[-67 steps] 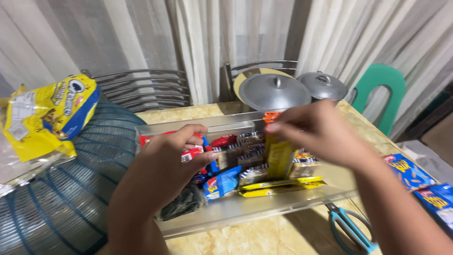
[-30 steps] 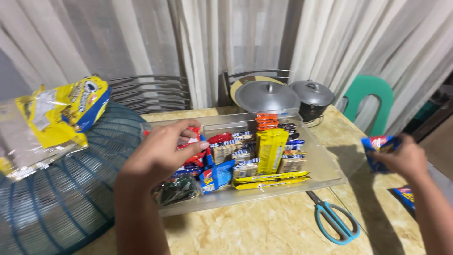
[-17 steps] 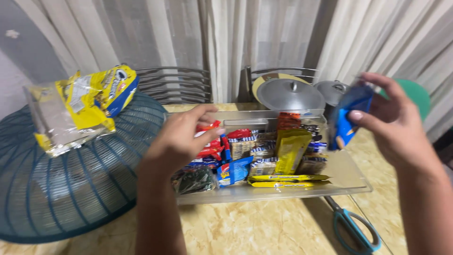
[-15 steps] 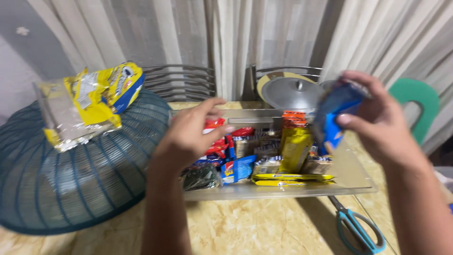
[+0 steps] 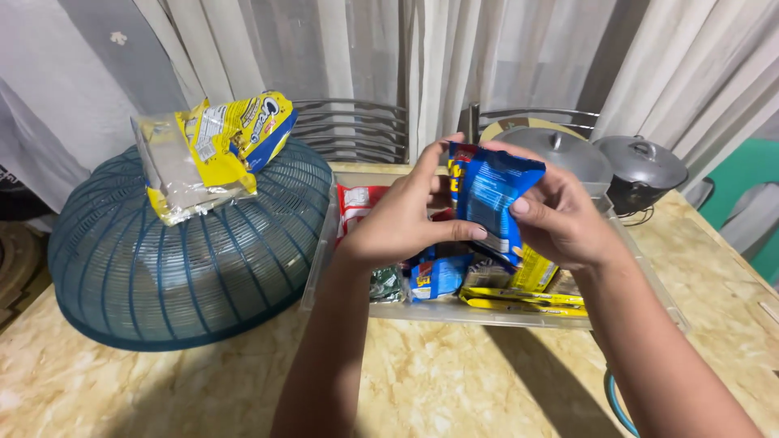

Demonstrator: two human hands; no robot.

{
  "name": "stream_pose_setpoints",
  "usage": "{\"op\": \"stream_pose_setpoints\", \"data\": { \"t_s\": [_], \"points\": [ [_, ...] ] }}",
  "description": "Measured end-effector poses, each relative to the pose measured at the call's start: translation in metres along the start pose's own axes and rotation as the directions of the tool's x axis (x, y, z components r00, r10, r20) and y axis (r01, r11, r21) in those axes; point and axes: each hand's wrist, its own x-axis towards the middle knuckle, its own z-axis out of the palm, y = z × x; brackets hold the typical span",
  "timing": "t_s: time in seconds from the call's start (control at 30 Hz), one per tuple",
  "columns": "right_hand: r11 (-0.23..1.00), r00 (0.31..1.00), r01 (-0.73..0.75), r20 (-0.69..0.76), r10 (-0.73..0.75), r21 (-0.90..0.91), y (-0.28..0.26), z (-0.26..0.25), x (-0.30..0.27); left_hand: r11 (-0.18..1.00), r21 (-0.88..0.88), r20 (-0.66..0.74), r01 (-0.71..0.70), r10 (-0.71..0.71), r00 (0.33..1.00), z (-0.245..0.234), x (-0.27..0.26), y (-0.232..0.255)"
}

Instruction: Organize snack packs and biscuits into a clear storage tray on a table.

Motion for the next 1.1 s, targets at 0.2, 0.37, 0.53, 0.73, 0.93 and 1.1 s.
{"op": "stream_pose_setpoints", "data": {
  "t_s": [0.2,0.37,0.53,0.73,0.93,1.1],
  "points": [
    [0.987,0.983,-0.084,-0.176,0.058,-0.140,-0.020,0.020,0.006,0.922,0.368,-0.239,0.123,-0.034,0.970,-0.008,0.001,0.012],
    [0.846,0.945,-0.229,-0.318,0.074,-0.482,-0.033,0.042,0.016,0.817,0.541,-0.301,0.197,-0.030,0.953,-0.011,0.001,0.020],
    [0.726,0.936,-0.288,-0.345,0.075,-0.625,-0.032,0.038,0.016,0.797,0.574,-0.240,0.190,-0.058,0.969,-0.012,0.000,0.017],
    [0.602,0.933,-0.358,-0.290,0.212,-0.714,-0.016,0.024,0.015,0.715,0.697,-0.226,0.054,0.148,0.963,-0.040,-0.018,0.033],
    [0.517,0.929,-0.354,-0.231,0.288,-0.779,0.027,0.037,0.022,0.637,0.757,-0.324,0.144,0.174,0.930,-0.049,-0.027,0.042],
    [0.499,0.939,-0.314,-0.185,0.290,-0.807,0.040,0.037,0.018,0.640,0.767,-0.291,0.052,0.275,0.916,-0.041,-0.025,0.033]
  ]
}}
